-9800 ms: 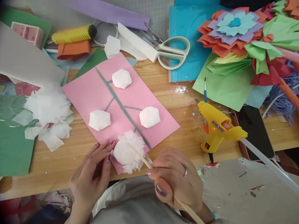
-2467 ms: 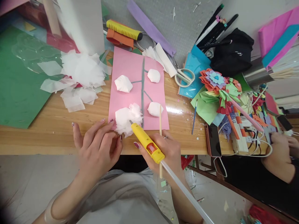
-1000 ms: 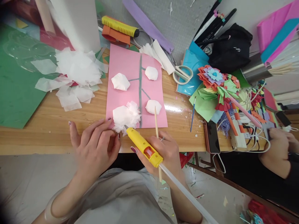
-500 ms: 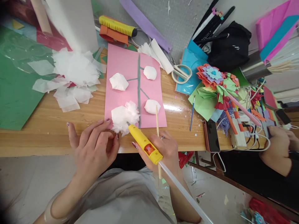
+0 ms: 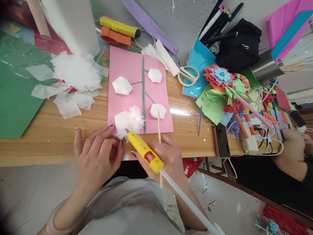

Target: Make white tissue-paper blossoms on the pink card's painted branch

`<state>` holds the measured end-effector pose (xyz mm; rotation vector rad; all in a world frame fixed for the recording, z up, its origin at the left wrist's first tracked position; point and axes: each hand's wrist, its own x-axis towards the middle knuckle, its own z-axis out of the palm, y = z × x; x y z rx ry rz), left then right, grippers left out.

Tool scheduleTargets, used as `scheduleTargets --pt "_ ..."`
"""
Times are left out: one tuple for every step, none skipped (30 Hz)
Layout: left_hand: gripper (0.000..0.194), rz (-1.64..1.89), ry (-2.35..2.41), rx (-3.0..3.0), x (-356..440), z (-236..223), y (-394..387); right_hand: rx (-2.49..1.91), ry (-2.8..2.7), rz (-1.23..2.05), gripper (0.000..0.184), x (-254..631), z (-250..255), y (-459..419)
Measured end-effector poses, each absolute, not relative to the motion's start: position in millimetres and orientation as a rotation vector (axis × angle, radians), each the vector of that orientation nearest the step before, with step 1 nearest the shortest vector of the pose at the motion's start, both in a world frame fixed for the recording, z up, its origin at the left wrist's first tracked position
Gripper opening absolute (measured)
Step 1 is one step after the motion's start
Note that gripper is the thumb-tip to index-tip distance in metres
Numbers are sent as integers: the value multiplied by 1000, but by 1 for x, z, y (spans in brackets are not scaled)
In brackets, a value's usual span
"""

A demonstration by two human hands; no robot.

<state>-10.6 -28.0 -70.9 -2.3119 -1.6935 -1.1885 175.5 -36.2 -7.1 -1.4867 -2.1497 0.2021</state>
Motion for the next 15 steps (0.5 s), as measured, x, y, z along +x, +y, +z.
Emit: scheduleTargets --pt "16 -1189 -1698 -2312 -11 -71 -28 -1505 -2135 196 19 176 -7 -36" --pt "16 -1188 -1699 -2313 -11 -72 -28 -1524 -2122 191 20 176 -7 -36" --pt "16 -1186 -1700 -2313 -11 -72 -28 -1539 -2113 185 20 177 -6 -36" --pt "17 -1182 -1700 -2312 -11 -72 -28 -1550 -2112 180 18 179 -6 -36" --pt "17 -1181 -1699 -2308 -11 -72 -28 -1555 -2111 171 15 180 -6 -36" --pt "18 -1179 -1699 -2303 -11 -72 -28 -1558 -2111 162 13 181 -6 -36" --pt "18 -1178 -1698 -2299 -11 -71 -27 -1562 -2110 156 11 182 -6 -36" --pt "18 -1179 -1693 -2297 -10 -71 -27 -1560 -2108 154 10 183 -5 -36" --pt "19 -1179 -1689 -2296 -10 -71 -27 -1554 -2108 155 10 183 -5 -36" --pt "19 -1179 -1682 -2296 -10 -70 -27 -1551 -2108 161 11 183 -5 -37" --pt "19 -1178 -1677 -2295 -10 -70 -27 -1548 -2110 170 13 182 -5 -37" --pt "19 -1176 -1675 -2296 -10 -70 -27 -1544 -2114 178 16 181 -4 -37" --pt "19 -1175 -1675 -2295 -10 -70 -27 -1537 -2117 185 18 181 -4 -37" --pt "19 -1175 -1682 -2292 -10 -70 -27 -1535 -2123 194 20 180 -4 -37" --pt "19 -1172 -1688 -2293 -11 -70 -27 -1534 -2131 204 20 180 -4 -38"
